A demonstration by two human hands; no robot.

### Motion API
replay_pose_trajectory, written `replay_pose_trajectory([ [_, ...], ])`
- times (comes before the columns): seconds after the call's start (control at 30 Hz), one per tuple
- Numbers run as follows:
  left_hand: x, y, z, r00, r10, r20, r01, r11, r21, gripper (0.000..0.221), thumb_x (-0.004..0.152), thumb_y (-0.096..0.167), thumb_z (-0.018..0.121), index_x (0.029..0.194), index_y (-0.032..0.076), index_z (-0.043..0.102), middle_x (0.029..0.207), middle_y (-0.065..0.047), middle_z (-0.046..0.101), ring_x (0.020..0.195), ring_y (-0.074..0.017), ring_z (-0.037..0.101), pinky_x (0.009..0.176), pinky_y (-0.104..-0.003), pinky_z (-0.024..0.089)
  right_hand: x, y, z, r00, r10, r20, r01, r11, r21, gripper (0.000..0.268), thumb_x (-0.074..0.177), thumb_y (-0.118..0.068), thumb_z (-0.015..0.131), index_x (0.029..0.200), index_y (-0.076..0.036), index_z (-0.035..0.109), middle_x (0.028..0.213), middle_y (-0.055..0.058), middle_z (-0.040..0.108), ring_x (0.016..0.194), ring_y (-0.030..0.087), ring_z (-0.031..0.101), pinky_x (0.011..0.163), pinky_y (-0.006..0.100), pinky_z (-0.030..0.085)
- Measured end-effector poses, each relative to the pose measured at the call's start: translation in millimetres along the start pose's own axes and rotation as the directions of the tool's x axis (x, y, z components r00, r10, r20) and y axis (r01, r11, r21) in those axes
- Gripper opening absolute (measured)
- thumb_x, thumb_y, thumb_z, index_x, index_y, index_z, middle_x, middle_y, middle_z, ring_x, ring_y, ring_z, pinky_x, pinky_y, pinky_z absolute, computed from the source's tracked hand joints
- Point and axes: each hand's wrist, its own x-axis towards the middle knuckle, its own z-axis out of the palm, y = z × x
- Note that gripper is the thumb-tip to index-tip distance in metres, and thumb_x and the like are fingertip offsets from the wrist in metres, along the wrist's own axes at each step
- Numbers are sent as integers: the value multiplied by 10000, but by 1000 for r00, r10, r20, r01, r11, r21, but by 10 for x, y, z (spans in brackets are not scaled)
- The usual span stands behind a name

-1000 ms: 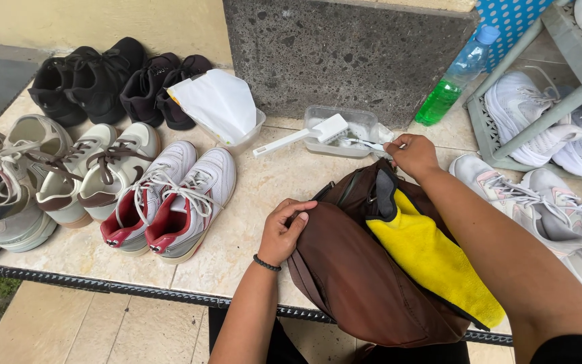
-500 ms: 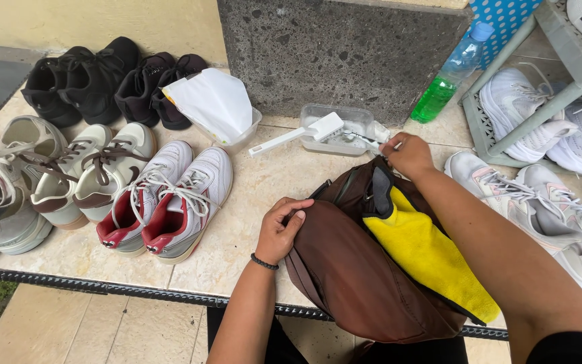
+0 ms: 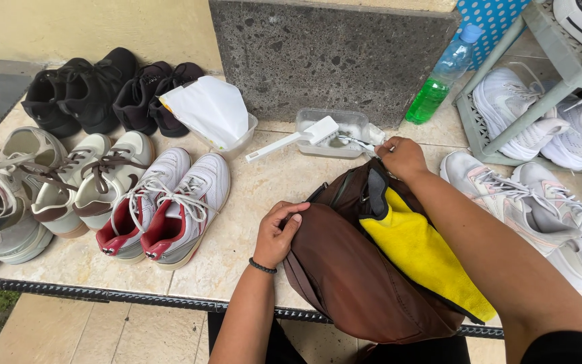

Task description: Cleaning a brown bag using a yellow cloth and a toothbrush with cleaning solution

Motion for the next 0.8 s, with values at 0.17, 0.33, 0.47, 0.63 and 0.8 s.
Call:
replay_pose_trajectory([
  [0.17, 11, 17, -2, 1000, 1, 4, -1, 1000, -6, 237, 964, 53, 646, 1153, 15, 786, 851, -118, 617, 843, -136, 521, 760, -296, 458, -44, 129, -26, 998, 12, 57, -10, 999, -44, 287, 951, -350, 613, 1007, -123, 779, 733, 94, 747, 906, 348, 737, 806, 459, 558],
  [0.33, 8, 15, 0, 1000, 8, 7, -8, 1000, 9, 237, 964, 52, 647, 1155, 20, 784, 855, -118, 618, 850, -136, 524, 761, -298, 458, -283, 91, -170, 1000, 5, 6, -6, 996, 92, 266, 1015, -364, 576, 1051, -157, 739, 736, 26, 739, 852, 250, 726, 793, 394, 541],
  [0.47, 7, 32, 4, 1000, 11, 2, -11, 1000, 5, 238, 965, 52, 646, 1155, 18, 785, 853, -116, 616, 845, -129, 509, 756, -294, 455, -433, 105, -207, 997, -65, -43, 70, 988, 136, 252, 1078, -330, 526, 1139, -142, 682, 837, 109, 733, 914, 328, 695, 826, 458, 524],
  [0.63, 24, 28, 13, 1000, 17, 2, -17, 1000, -2, 239, 960, 38, 641, 1149, 12, 785, 858, -115, 618, 839, -128, 504, 749, -297, 455, -456, 252, -121, 998, -8, 58, 12, 997, -78, 302, 1074, -385, 507, 1115, -137, 675, 890, 167, 749, 1020, 405, 711, 904, 522, 541],
  [0.8, 11, 27, 16, 1000, 6, -3, -7, 1000, -15, 242, 964, 34, 633, 1153, 3, 781, 861, -118, 625, 835, -123, 497, 748, -289, 451, -658, -32, -329, 998, -57, -37, 59, 997, 58, 267, 1109, -345, 450, 1144, -145, 624, 873, 110, 744, 999, 385, 703, 893, 522, 516],
])
